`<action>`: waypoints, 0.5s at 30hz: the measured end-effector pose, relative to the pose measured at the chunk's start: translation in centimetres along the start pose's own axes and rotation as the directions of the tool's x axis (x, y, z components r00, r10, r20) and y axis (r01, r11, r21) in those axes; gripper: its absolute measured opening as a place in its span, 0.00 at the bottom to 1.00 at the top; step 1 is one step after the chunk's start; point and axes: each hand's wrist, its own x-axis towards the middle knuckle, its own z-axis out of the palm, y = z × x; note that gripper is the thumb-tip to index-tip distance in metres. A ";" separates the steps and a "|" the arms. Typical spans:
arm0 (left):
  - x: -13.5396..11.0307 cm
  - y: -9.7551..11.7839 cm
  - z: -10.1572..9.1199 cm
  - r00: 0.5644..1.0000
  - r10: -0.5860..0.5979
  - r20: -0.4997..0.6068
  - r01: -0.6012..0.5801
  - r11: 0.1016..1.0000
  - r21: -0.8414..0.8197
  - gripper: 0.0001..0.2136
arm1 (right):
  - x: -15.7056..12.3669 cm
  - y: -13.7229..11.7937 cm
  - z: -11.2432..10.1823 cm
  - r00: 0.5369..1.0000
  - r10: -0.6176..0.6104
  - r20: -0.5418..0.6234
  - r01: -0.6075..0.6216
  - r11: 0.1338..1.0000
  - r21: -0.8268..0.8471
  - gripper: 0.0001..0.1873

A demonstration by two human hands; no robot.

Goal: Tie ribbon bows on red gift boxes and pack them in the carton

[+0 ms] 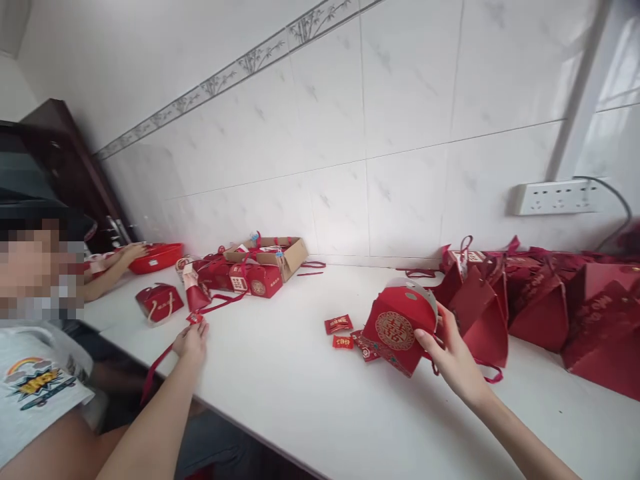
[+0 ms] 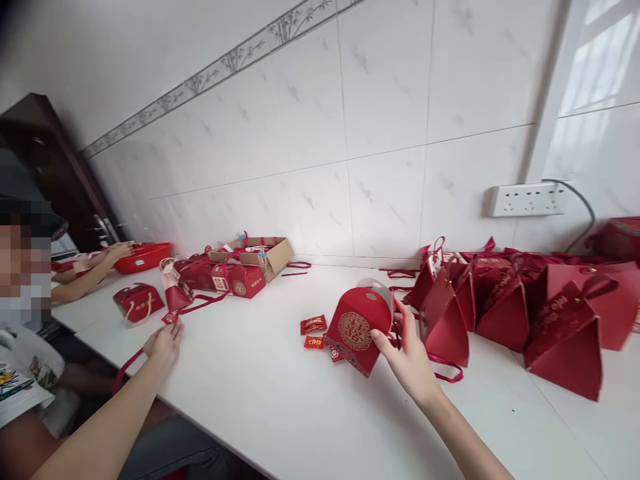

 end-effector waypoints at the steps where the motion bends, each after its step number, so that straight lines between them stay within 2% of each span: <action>1: -0.2 0.0 0.0 0.999 -0.027 -0.022 0.027 1.000 -0.002 0.10 | 0.0 0.0 -0.1 1.000 0.005 -0.002 -0.005 1.000 -0.012 0.42; 5: -0.7 -0.1 -0.2 0.995 -0.078 -0.067 0.078 0.997 -0.007 0.12 | 0.0 0.1 -0.2 1.000 0.014 -0.002 -0.014 0.998 -0.069 0.42; 8: -0.5 0.7 -0.1 0.994 -0.087 -0.073 0.086 0.996 -0.010 0.13 | 0.0 0.3 -0.2 1.000 0.016 0.001 -0.016 0.995 -0.097 0.42; 12: 1.2 3.9 0.6 0.993 -0.033 -0.109 0.030 0.999 -0.028 0.13 | 0.0 0.3 -0.2 1.000 0.000 0.001 0.000 0.995 -0.096 0.42; 15: 2.9 7.0 0.7 0.987 0.112 -0.112 -0.118 0.992 -0.044 0.14 | 0.0 0.0 0.0 1.000 0.002 -0.004 -0.002 0.996 -0.095 0.42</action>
